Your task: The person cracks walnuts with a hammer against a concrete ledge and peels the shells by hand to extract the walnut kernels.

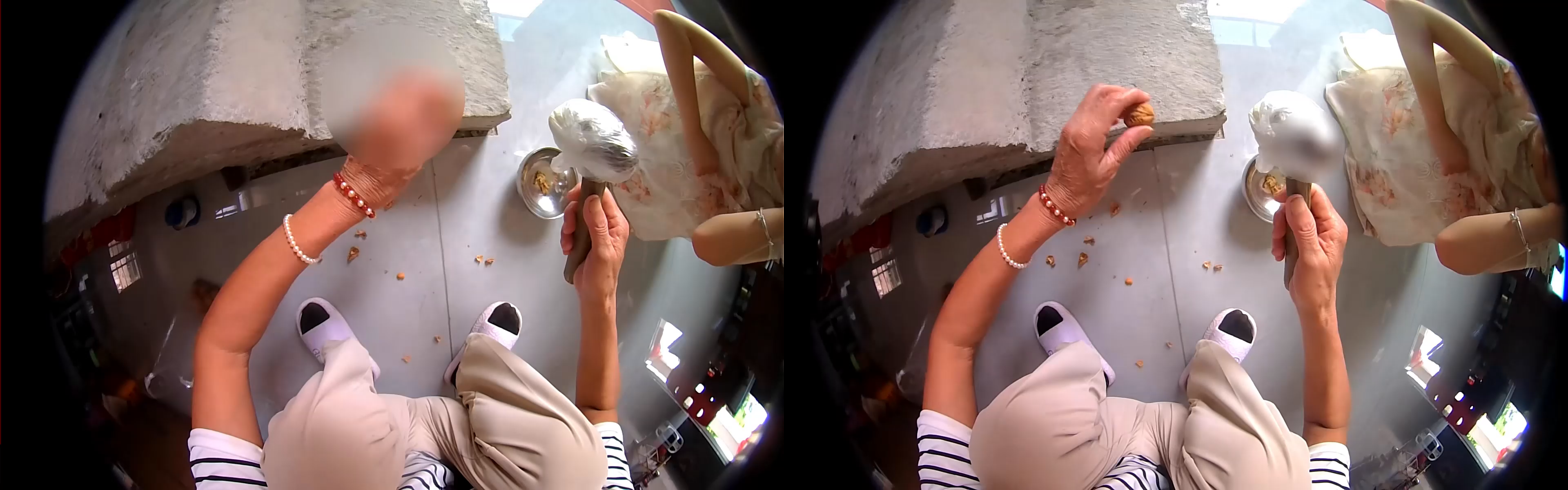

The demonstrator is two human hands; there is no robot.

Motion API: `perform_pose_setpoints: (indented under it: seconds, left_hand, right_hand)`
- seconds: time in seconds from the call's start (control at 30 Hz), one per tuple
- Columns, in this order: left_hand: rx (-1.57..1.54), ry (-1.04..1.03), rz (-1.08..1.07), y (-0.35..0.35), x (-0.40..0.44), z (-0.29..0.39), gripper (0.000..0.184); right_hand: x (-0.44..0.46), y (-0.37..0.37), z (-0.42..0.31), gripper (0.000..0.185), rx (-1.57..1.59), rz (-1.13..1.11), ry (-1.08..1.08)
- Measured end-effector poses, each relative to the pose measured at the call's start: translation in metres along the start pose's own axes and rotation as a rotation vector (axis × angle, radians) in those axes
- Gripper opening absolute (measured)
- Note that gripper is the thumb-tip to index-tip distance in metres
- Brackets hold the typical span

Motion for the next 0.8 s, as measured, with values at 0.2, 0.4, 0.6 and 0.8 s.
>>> perform_pose_setpoints:
  seconds: [0.2,0.4,0.6,0.8]
  left_hand:
    - [0.125,0.07,0.086,0.004,0.019,-0.018,0.029]
    - [0.217,0.141,0.125,-0.01,0.022,-0.034,0.032]
    - [0.145,0.172,0.169,-0.009,0.016,-0.036,0.04]
    - [0.051,0.206,0.173,-0.002,0.019,-0.03,0.034]
  right_hand:
    - [0.01,-0.011,-0.011,0.035,-0.014,0.016,-0.04]
    - [0.046,-0.05,-0.011,0.036,-0.126,-0.075,-0.077]
    - [0.073,-0.076,-0.007,0.039,-0.305,-0.154,-0.072]
    - [0.077,-0.086,-0.007,0.041,-0.353,-0.161,-0.082]
Point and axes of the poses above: each hand's wrist, its own x-axis towards the middle knuckle, its own y-axis out of the back of the hand, z = x × y, the point moved 3 cm from there along x, towards the middle knuckle, and after that the axes turned 9 degrees about -z, right-handed, at the moved point
